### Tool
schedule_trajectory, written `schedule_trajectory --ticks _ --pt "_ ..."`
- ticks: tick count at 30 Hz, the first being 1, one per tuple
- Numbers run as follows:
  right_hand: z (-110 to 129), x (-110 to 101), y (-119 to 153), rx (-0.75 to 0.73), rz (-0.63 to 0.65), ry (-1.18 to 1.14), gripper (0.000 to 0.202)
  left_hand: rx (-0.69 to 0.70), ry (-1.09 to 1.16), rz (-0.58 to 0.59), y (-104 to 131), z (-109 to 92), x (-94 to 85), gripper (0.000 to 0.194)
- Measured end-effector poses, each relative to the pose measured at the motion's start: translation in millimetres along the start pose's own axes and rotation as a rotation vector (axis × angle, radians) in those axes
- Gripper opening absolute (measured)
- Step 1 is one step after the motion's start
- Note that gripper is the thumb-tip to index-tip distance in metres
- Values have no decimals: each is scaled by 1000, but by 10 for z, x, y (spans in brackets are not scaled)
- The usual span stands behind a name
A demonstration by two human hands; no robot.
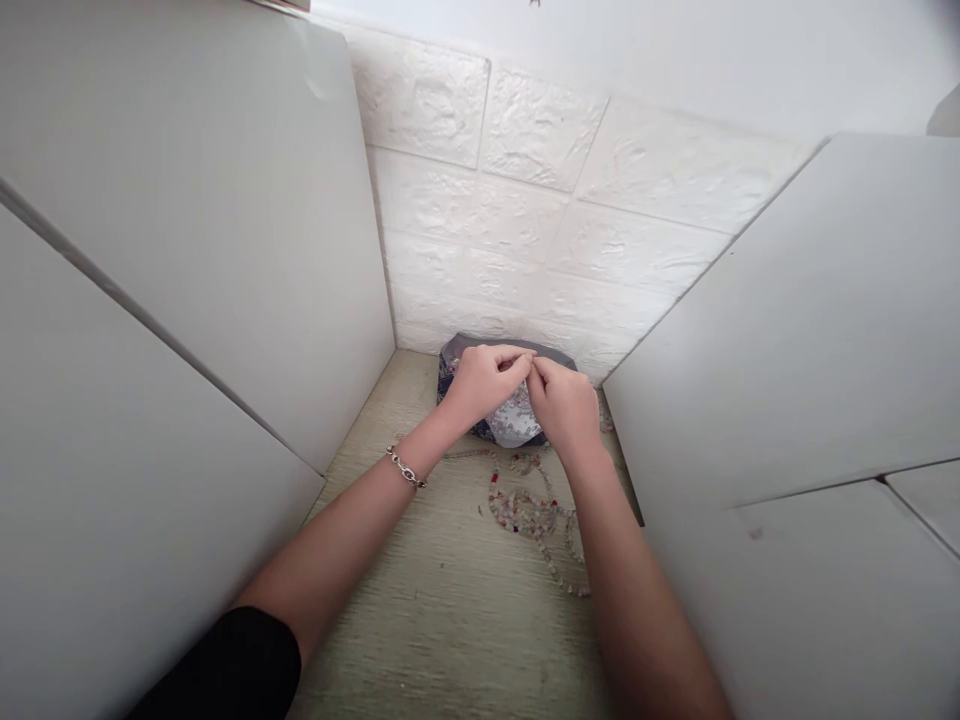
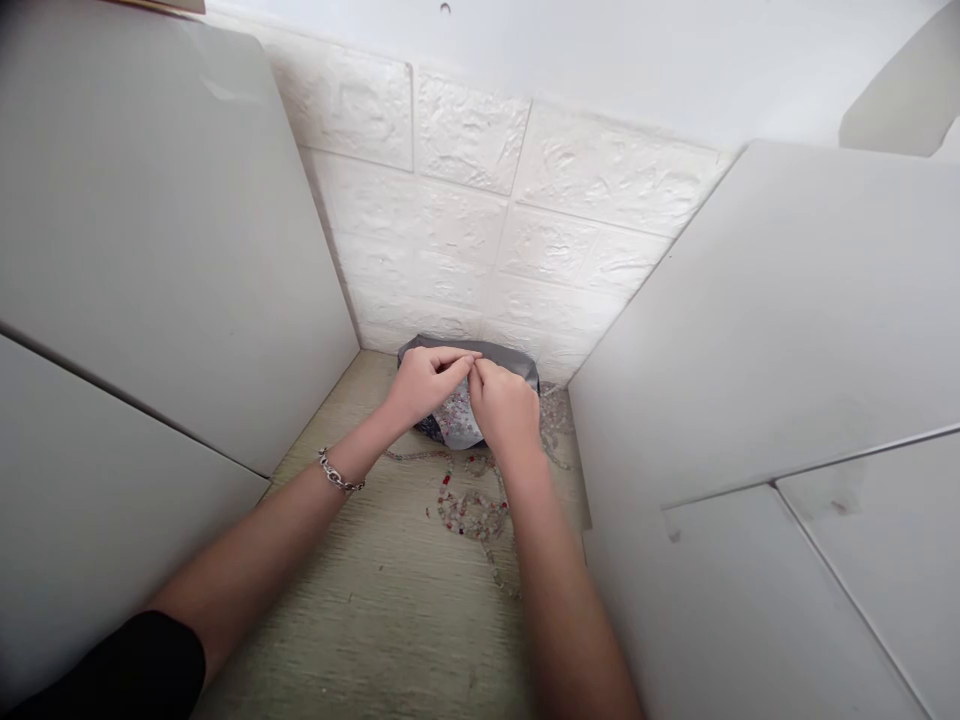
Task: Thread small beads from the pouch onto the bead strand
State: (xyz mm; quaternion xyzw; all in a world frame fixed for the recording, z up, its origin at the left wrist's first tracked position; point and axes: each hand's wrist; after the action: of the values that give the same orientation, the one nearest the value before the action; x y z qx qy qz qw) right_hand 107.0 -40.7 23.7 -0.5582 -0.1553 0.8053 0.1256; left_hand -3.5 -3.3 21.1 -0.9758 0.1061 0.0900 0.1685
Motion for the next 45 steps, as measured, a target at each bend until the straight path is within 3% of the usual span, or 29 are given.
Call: schedule_trajectory --ticks 7,12,17,20,23,27,32,36,41,45 --pt "11 2 13 25 8 22 35 83 -85 -29 45 -34 8 21" --pt "23 26 19 11 2 -6 34 105 -274 -45 38 -52 -11 29" --pt "33 93 20 0 -147 -195 26 109 -447 -39 9 -60 -65 31" --pt "22 132 6 -69 -255 -289 22 103 -465 -21 -7 -68 -94 31" --pt "5 150 -4 -95 -279 -332 18 90 -434 14 -21 -64 -112 32" --pt "-6 137 -11 -89 -245 -409 14 -56 -221 49 -48 3 -96 33" --pt "-70 106 -63 123 -197 -621 15 -444 565 177 -88 110 -13 19" --pt "-164 100 -121 277 -138 -896 12 -539 911 183 -103 156 24 23" --pt "-169 61 -132 374 -64 -1150 11 -584 919 151 -90 200 8 14" --pt "-141 27 -128 347 -36 -1180 13 -652 868 182 -80 216 -5 16"
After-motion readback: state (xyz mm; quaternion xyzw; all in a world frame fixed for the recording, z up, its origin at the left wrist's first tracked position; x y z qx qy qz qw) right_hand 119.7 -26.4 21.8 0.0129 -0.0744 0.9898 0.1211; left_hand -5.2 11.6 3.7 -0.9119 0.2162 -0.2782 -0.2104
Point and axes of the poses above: each hand's wrist, its own y-axis away from the middle knuckle, its own x-axis out of the palm, z = x × y, and after that the axes turned 6 degrees about -y, right-handed
